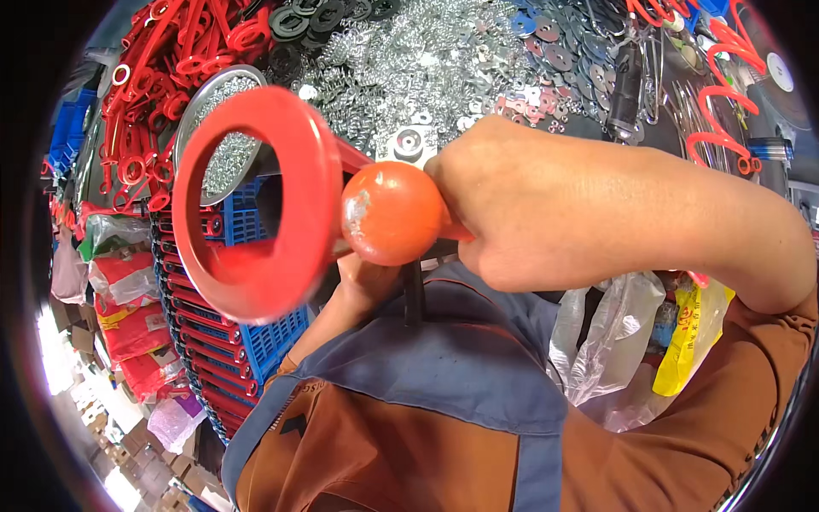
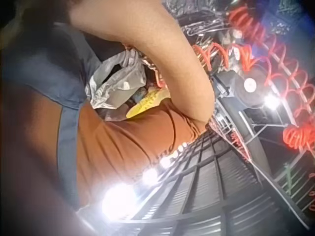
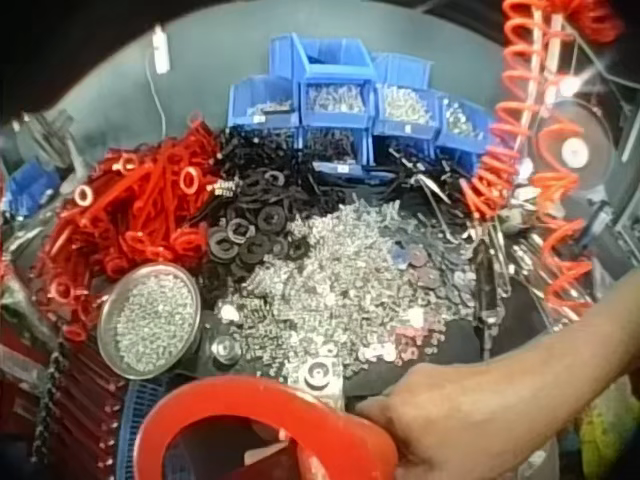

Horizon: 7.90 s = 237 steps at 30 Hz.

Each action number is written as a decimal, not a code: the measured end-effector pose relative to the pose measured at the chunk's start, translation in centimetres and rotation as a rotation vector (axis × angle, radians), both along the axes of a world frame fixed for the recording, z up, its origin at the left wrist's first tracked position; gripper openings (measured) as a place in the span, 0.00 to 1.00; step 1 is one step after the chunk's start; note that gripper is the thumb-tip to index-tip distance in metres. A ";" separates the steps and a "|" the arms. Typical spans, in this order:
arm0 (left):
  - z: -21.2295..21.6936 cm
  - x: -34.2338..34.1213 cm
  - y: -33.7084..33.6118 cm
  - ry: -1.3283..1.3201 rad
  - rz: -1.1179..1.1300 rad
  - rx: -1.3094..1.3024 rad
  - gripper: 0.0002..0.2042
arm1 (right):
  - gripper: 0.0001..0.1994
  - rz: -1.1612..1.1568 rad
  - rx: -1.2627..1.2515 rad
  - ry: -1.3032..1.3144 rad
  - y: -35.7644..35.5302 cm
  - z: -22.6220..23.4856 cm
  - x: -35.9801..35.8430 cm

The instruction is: Assembling red metal frame components using a power drill, fasteners, and manual alignment.

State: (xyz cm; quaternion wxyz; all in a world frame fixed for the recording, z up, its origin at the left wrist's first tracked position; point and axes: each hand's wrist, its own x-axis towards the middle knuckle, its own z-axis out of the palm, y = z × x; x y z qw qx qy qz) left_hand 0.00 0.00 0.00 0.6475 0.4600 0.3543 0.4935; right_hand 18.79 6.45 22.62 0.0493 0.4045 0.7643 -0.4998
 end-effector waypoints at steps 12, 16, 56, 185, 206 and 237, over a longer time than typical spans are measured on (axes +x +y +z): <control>-0.2 -0.5 0.4 0.744 0.118 0.751 0.12 | 0.08 -0.010 0.146 -0.063 -0.5 -1.9 0.2; 1.0 -0.2 0.6 0.642 0.113 0.689 0.10 | 0.09 0.118 0.065 -0.132 0.7 1.3 -0.7; 3.9 -5.3 -3.3 -0.557 -0.122 -0.616 0.09 | 0.20 -0.813 -0.342 0.724 -14.5 -7.5 2.5; 1.9 3.0 6.1 0.136 0.154 0.678 0.31 | 0.17 -0.240 1.575 0.556 -1.2 -7.4 -1.9; 3.8 3.1 6.0 0.175 0.170 0.689 0.35 | 0.14 -0.236 1.507 0.472 -1.9 -5.7 -1.4; 1.5 3.8 6.1 -0.042 0.163 0.467 0.38 | 0.21 -1.523 0.662 0.037 1.5 -20.1 23.4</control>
